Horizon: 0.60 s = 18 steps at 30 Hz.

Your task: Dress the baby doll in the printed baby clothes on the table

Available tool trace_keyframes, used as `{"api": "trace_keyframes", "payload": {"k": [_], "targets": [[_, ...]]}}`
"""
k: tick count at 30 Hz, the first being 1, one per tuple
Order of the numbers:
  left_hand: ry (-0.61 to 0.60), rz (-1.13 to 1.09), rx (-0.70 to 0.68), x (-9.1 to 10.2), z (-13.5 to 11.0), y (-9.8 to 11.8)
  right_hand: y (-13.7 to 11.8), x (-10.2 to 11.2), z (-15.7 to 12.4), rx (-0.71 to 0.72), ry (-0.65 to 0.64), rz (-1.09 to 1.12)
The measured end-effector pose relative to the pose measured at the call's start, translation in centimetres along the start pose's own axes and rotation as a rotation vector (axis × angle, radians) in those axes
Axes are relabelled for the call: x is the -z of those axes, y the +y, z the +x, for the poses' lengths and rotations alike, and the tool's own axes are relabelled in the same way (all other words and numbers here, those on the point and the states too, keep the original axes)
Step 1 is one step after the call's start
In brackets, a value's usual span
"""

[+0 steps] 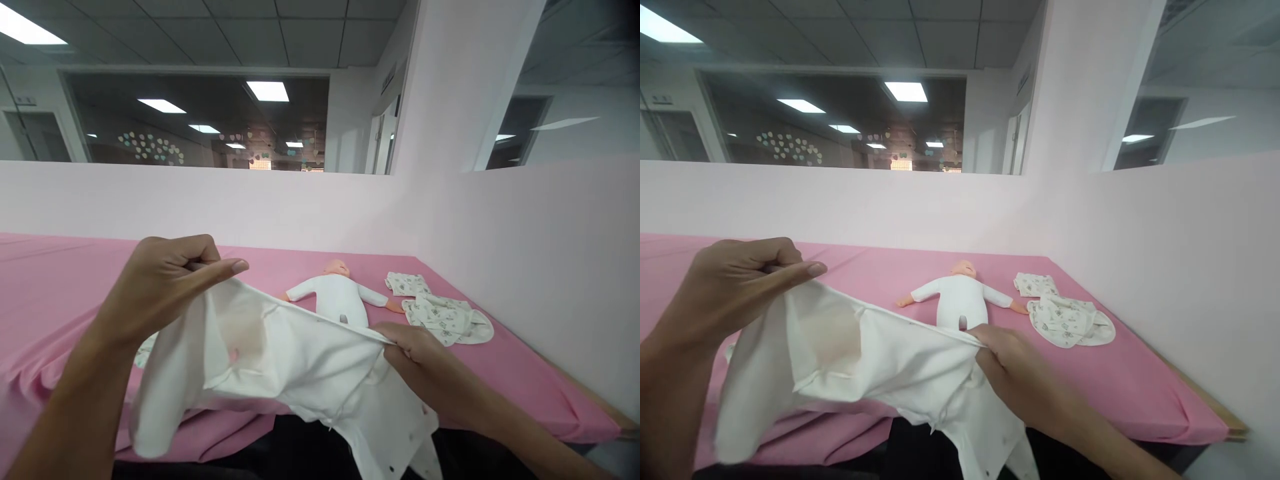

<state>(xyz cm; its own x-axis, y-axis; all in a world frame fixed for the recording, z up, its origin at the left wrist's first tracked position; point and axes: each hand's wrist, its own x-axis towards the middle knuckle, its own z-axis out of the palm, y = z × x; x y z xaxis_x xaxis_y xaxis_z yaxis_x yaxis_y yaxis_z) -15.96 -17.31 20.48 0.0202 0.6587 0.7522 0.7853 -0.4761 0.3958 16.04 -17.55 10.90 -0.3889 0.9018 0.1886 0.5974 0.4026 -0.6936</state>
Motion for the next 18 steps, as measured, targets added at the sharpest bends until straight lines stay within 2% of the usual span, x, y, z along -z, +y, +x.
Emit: {"api": "trace_keyframes", "payload": {"k": [2,4,8,12,15,18], "targets": [[-0.036,0.014,-0.008,-0.1,0.0,-0.6,0.1,0.6,0.1,0.037,0.031,-0.114],[-0.038,0.002,0.017,-0.1,-0.1,-1.2,0.4,0.9,0.2,0.049,-0.014,-0.195],[-0.029,-0.111,0.150,0.1,-0.5,-2.0,1.6,0.6,0.4,-0.077,-0.040,-0.345],[-0.084,-0.135,0.194,0.0,-1.6,-2.9,1.9,0.6,0.6,-0.096,-0.162,-0.174],[0.027,-0.130,0.282,0.1,-2.3,-4.0,2.6,1.3,0.9,-0.146,-0.205,-0.054],[0.085,-0.050,0.280,0.2,-2.5,-5.6,4.2,2.1,1.6,-0.172,-0.149,-0.110]]}}
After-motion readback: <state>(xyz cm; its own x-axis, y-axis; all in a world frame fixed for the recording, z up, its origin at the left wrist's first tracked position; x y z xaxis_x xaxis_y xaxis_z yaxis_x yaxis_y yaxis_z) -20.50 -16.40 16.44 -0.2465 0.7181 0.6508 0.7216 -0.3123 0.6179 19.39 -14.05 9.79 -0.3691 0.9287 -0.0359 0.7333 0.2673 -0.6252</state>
